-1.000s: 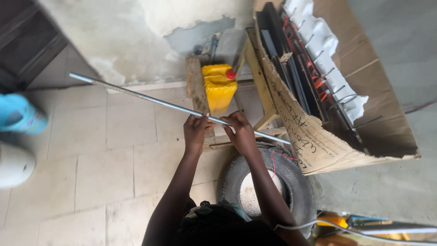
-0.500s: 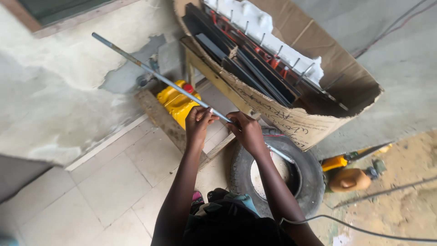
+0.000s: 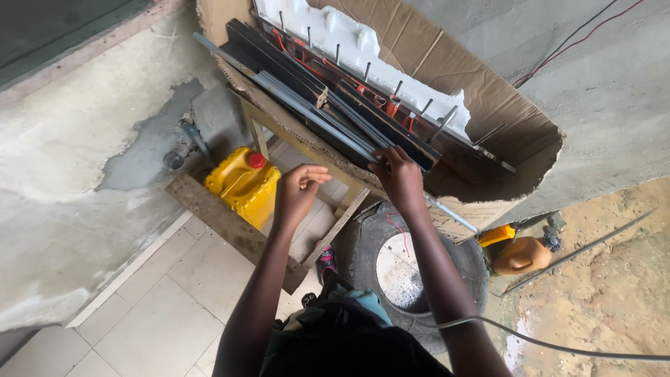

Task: The person picks up a plastic pipe and a metal rod and places them into a cardboard box with other materials. They then pick up a patterned bag and a white cloth from a round table.

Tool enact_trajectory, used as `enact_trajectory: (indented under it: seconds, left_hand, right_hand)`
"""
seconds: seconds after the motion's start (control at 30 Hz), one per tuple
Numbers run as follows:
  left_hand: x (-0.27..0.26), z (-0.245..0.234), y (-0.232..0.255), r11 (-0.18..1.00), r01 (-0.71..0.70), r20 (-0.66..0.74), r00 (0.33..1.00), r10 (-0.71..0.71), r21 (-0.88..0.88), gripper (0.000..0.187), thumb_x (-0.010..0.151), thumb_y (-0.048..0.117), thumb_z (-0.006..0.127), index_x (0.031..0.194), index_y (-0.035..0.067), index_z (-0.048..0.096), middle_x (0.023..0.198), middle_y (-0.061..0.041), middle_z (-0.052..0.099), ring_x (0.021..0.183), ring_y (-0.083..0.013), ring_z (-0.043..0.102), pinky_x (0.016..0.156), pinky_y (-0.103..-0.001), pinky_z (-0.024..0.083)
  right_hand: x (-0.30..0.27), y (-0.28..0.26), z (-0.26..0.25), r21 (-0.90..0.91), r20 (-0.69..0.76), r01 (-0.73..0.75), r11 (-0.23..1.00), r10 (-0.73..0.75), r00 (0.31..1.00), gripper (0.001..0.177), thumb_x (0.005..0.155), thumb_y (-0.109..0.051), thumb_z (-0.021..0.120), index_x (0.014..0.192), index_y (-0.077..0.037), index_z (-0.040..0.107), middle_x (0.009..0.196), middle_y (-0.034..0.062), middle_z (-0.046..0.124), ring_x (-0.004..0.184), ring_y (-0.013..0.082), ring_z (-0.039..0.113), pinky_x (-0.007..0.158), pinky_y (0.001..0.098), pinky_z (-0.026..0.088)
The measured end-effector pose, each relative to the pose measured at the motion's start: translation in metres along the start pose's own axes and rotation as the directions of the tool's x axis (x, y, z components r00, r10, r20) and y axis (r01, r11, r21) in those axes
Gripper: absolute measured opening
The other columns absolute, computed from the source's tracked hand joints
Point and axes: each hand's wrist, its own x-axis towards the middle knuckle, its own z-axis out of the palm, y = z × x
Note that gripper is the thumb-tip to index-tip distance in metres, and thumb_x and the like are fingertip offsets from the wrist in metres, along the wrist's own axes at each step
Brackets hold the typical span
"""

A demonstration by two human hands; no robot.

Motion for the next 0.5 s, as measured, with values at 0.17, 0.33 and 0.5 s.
enact_trajectory:
  seconds: [0.17, 0.33, 0.5]
  left_hand:
    - [0.071, -0.010, 0.003, 0.998, 0.006, -0.064, 0.998, -0.002, 0.068, 0.026, 0.094, -0.007, 0.051, 0.110, 0.000, 0.071, 0.103, -0.013, 0.080, 0.097, -0.0156, 0.076, 0.086, -0.028, 0.058]
    - [0.154, -0.010, -0.005, 0.997, 0.024, -0.088, 0.996, -0.017, 0.079, 0.028, 0.096, -0.006, 0.050, 0.113, 0.000, 0.070, 0.106, -0.012, 0.080, 0.098, -0.0174, 0.077, 0.088, -0.028, 0.058]
    - [0.227, 0.012, -0.043, 0.828, -0.003, 0.255, 0.952, -0.169, 0.561, 0.043, 0.086, 0.023, 0.074, 0.122, 0.000, 0.068, 0.121, -0.019, 0.071, 0.114, -0.0336, 0.067, 0.099, -0.041, 0.050]
  right_hand:
    - [0.076, 0.078, 0.051, -0.024, 0.092, 0.025, 0.999, -0.023, 0.996, 0.019, 0.090, -0.016, 0.076, 0.107, -0.006, 0.073, 0.100, 0.0140, 0.074, 0.082, 0.0314, 0.074, 0.070, 0.0415, 0.057]
    - [0.131, 0.163, 0.098, 0.031, 0.218, -0.048, 0.998, 0.040, 0.975, 0.022, 0.089, -0.017, 0.075, 0.107, -0.004, 0.073, 0.098, 0.0150, 0.074, 0.086, 0.0344, 0.074, 0.074, 0.0428, 0.057]
    - [0.134, 0.250, 0.161, 0.108, 0.324, -0.135, 0.985, 0.094, 0.941, 0.019, 0.085, -0.014, 0.076, 0.100, -0.002, 0.072, 0.100, 0.0183, 0.068, 0.092, 0.0355, 0.069, 0.079, 0.0420, 0.056]
